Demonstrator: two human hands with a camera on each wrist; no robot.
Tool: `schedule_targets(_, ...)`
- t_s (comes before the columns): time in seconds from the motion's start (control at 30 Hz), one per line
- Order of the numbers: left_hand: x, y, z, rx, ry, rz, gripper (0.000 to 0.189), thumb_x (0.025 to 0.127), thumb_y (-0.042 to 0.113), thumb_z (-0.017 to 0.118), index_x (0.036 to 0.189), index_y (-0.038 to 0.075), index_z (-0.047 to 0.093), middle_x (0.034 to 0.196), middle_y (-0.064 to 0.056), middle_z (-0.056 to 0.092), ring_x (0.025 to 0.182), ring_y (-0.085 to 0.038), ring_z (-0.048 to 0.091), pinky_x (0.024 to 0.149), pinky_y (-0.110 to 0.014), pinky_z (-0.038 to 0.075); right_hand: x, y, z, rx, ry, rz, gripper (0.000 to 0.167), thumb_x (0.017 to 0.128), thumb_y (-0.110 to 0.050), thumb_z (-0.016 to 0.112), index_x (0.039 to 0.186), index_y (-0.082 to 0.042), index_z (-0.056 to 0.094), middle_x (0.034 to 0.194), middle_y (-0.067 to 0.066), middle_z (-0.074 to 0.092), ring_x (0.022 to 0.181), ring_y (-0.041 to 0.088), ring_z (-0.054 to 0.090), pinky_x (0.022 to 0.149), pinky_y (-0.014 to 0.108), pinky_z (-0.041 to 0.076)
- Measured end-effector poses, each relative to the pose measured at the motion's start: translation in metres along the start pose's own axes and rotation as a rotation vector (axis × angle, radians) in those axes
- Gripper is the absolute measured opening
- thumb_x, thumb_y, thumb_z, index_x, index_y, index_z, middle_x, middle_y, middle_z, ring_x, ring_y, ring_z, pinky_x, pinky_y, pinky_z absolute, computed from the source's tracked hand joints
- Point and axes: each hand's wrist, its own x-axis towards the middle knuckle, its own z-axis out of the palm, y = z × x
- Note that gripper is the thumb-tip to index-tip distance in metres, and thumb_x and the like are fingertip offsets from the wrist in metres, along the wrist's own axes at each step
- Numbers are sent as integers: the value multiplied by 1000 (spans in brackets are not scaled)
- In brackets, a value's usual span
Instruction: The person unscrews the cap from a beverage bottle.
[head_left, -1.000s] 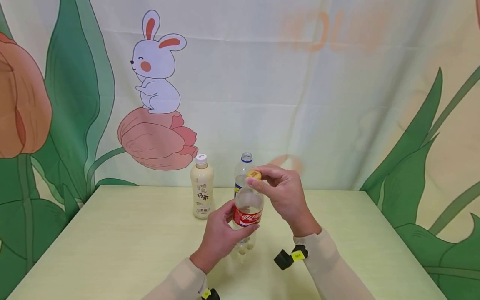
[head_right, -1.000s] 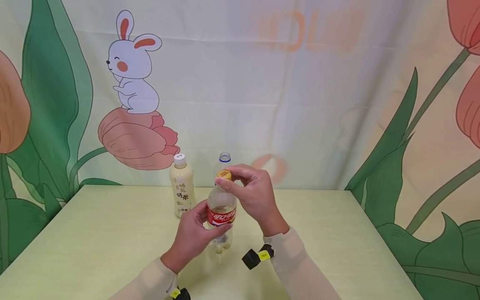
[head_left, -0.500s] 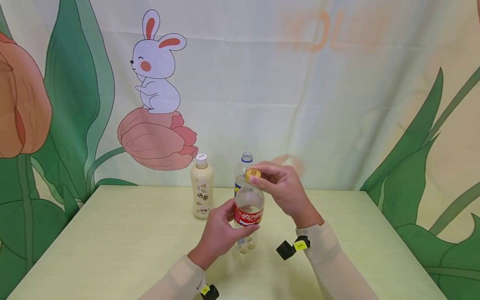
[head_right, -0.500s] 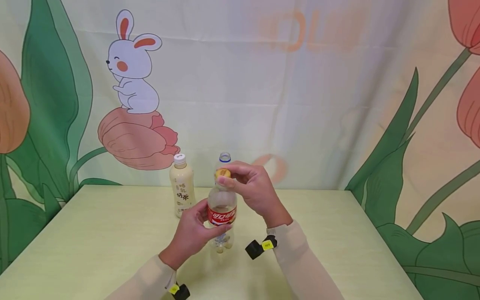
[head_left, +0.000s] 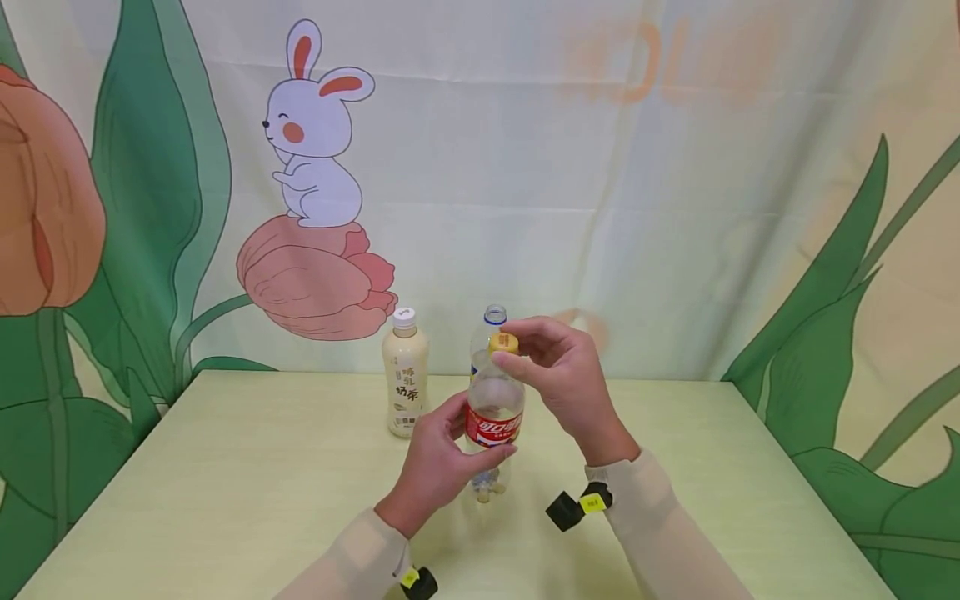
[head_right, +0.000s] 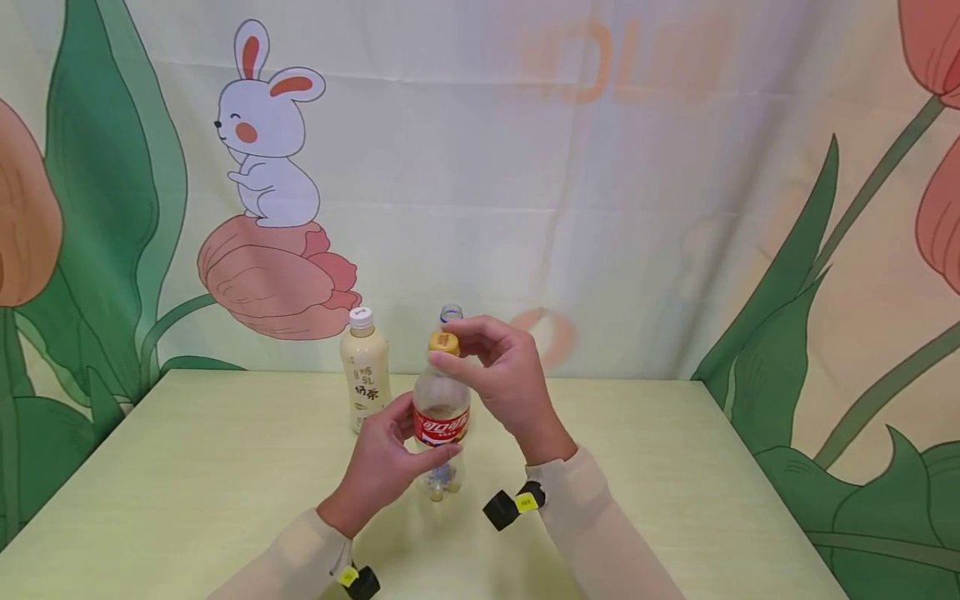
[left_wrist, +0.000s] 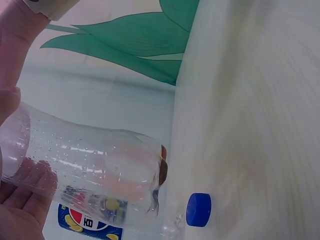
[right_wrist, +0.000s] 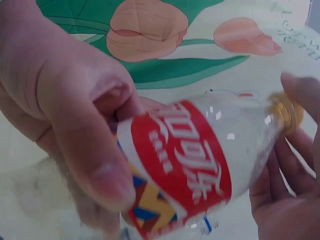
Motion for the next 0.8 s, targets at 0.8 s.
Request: schedule_targets(0.8,0,2,4,-4,21,-15,65,78,18,91,136,21,62,126,4,72,116,-18,69,104,-45,56,-3,-17,12,-164,206,65,29,77,-25,92,98,-11,78,89,5,74,83,24,65,71,28,52)
